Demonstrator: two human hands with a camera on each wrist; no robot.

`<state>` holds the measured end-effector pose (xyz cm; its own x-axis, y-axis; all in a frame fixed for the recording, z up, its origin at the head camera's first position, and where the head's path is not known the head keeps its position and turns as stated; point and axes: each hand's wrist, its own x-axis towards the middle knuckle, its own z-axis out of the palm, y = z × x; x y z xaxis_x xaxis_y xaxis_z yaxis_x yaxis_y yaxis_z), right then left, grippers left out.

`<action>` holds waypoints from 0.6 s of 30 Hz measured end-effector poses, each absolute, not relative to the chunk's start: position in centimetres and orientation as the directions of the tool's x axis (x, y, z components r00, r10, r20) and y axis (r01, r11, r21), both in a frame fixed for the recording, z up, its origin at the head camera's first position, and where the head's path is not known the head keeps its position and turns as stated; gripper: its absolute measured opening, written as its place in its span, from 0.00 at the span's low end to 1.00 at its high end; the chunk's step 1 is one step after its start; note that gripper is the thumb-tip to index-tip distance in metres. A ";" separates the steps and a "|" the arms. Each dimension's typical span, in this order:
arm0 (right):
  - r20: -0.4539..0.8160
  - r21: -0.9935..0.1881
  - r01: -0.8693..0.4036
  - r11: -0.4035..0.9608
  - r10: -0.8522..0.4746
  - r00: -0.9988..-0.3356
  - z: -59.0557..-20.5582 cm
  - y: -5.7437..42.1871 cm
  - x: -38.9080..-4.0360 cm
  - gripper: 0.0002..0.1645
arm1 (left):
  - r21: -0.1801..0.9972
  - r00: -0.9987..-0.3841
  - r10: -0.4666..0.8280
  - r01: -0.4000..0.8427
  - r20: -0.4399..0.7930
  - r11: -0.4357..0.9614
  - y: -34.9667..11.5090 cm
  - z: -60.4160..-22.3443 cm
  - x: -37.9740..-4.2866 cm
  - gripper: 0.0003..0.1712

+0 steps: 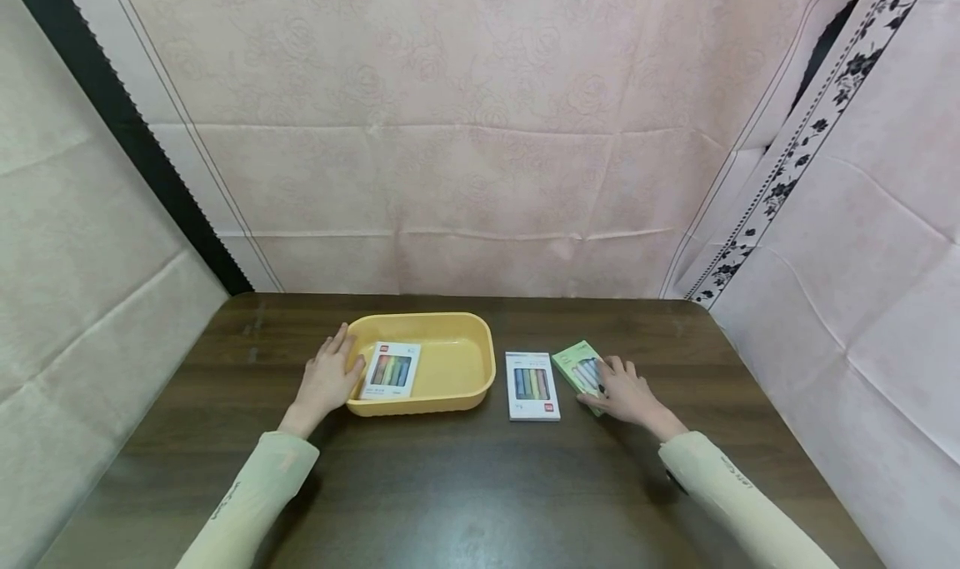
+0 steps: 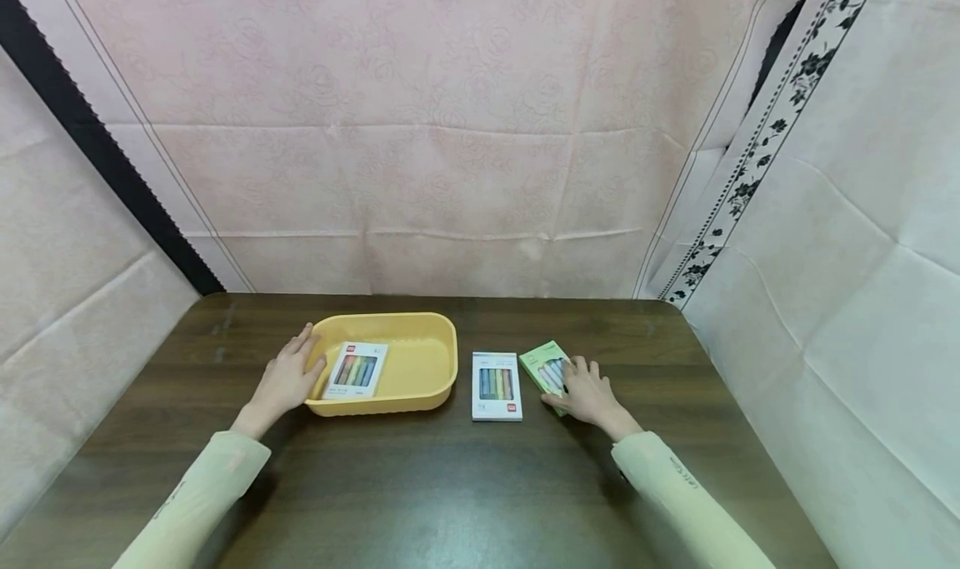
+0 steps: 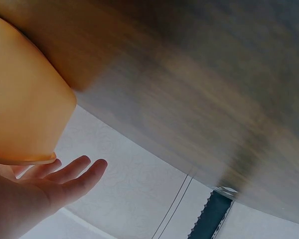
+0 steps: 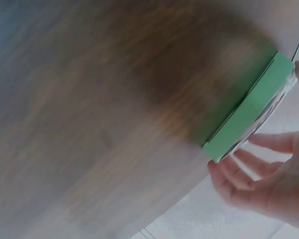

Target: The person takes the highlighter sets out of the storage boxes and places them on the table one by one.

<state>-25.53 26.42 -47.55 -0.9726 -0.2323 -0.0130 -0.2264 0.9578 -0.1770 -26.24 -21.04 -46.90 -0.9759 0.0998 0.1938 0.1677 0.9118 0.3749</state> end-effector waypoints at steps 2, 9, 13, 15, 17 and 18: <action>-0.012 -0.179 -0.272 0.946 -0.278 -0.961 -47.5 26.8 -25.4 0.47 | 0.381 -0.977 0.098 0.164 0.188 0.910 -21.0 -46.9 -26.2 0.30; 0.012 -0.181 -0.440 0.880 -0.445 -0.895 -47.5 28.3 -25.2 0.46 | 0.387 -0.979 0.092 0.157 0.183 0.909 -21.0 -47.0 -26.3 0.31; 0.013 -0.151 -0.482 0.863 -0.485 -0.874 -47.4 28.9 -25.2 0.45 | 0.386 -0.977 0.095 0.164 0.191 0.908 -21.1 -46.9 -26.3 0.30; 0.005 -0.144 -0.487 0.862 -0.491 -0.871 -47.3 29.1 -25.1 0.44 | 0.384 -0.977 0.096 0.165 0.192 0.909 -21.1 -46.9 -26.3 0.30; -0.001 -0.130 -0.493 0.860 -0.497 -0.868 -47.3 29.2 -25.0 0.42 | 0.379 -0.977 0.097 0.164 0.189 0.911 -21.1 -46.9 -26.2 0.31; -0.002 -0.125 -0.497 0.859 -0.501 -0.866 -47.3 29.3 -25.0 0.41 | 0.380 -0.978 0.097 0.163 0.187 0.911 -21.1 -46.8 -26.2 0.31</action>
<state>-25.01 29.31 -47.25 -0.8656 -0.5008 -0.0017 -0.4967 0.8588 -0.1254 -26.20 -21.07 -46.84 -0.9775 0.0971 0.1872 0.1631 0.9106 0.3797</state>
